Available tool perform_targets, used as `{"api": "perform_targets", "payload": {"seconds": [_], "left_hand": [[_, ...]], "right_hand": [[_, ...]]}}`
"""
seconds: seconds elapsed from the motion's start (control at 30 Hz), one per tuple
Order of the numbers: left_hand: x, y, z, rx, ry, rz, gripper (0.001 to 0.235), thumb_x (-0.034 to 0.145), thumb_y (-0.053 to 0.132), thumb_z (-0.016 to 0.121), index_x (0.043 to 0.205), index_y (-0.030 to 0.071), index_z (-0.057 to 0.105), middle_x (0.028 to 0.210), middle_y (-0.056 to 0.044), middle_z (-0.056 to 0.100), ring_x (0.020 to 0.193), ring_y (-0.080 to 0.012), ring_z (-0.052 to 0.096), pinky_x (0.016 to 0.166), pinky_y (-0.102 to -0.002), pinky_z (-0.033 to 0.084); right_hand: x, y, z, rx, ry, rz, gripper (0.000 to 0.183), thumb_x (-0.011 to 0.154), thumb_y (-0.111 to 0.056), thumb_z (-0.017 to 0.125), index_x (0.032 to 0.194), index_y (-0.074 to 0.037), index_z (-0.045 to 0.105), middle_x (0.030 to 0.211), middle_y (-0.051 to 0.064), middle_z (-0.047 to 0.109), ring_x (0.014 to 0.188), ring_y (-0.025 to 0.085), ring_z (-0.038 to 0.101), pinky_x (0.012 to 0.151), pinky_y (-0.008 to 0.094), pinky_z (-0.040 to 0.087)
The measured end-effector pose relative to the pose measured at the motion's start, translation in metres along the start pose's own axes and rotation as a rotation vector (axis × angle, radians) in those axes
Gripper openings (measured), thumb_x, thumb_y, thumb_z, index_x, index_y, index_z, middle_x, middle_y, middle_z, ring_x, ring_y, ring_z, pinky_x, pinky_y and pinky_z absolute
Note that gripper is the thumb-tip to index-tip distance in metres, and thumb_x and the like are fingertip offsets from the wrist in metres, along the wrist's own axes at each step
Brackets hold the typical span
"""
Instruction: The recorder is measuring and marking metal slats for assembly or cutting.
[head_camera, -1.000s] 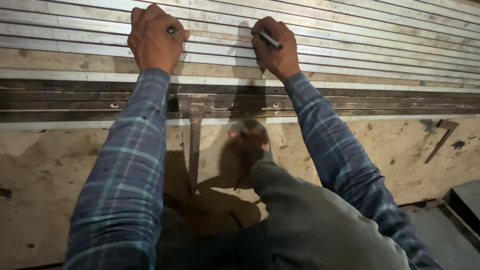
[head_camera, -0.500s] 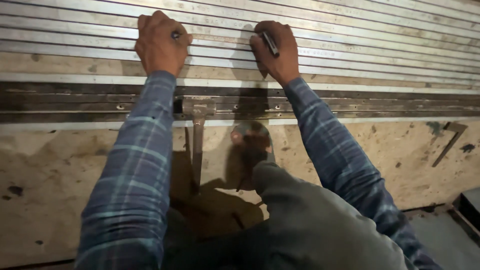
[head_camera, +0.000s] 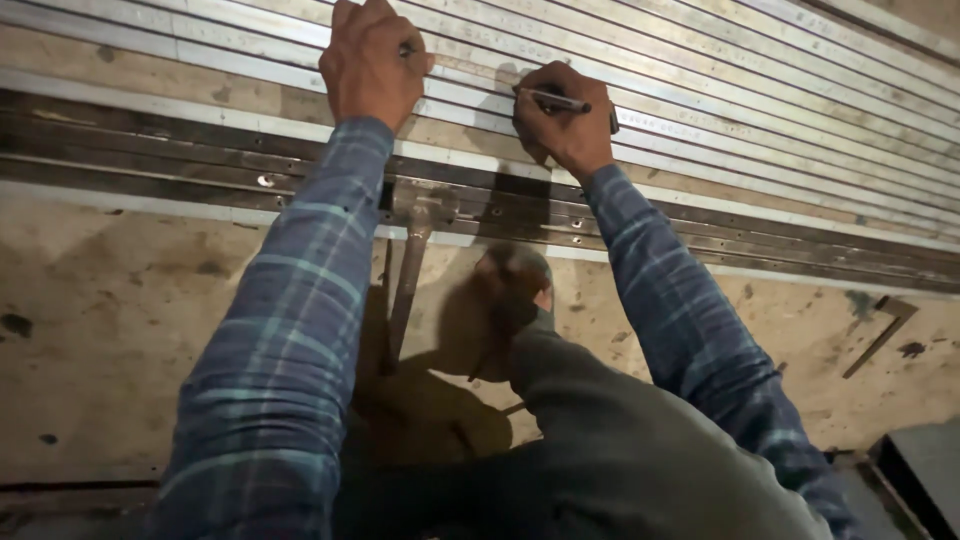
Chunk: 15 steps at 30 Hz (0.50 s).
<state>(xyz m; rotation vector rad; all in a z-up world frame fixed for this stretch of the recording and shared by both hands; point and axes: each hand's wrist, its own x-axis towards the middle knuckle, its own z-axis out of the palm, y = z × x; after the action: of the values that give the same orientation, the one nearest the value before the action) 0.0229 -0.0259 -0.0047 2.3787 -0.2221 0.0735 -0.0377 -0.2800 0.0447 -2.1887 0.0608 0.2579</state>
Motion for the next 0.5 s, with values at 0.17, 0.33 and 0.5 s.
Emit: {"api": "perform_targets", "payload": {"seconds": [0.17,0.33,0.5], "left_hand": [[-0.0008,0.0006,0.0,-0.019,0.014,-0.009,0.023,0.072,0.018,0.094,0.072,0.015,0.071,0.094,0.001,0.066,0.106,-0.0262,0.06,0.076,-0.044,0.053],[-0.0006,0.0016,0.0007,-0.018,0.026,0.005,0.026,0.073,0.018,0.094,0.071,0.013,0.07,0.094,-0.001,0.066,0.104,-0.027,0.061,0.075,-0.045,0.052],[-0.0008,0.0021,-0.0008,-0.028,0.009,-0.013,0.024,0.074,0.018,0.094,0.072,0.013,0.07,0.094,-0.001,0.067,0.101,-0.0265,0.063,0.075,-0.044,0.052]], "right_hand": [[0.0021,-0.0033,0.0034,-0.074,0.024,0.018,0.018,0.094,-0.022,0.075,0.098,-0.005,0.072,0.08,0.009,0.075,0.072,0.017,0.074,0.067,0.032,0.059],[0.0004,0.0055,0.0033,-0.158,0.053,-0.06,0.016,0.095,-0.022,0.075,0.099,-0.006,0.072,0.086,0.01,0.076,0.076,0.022,0.075,0.07,0.033,0.058],[0.0009,0.0022,0.0025,-0.131,0.04,-0.04,0.017,0.094,-0.023,0.075,0.099,-0.007,0.071,0.085,0.01,0.076,0.076,0.022,0.076,0.07,0.033,0.059]]}}
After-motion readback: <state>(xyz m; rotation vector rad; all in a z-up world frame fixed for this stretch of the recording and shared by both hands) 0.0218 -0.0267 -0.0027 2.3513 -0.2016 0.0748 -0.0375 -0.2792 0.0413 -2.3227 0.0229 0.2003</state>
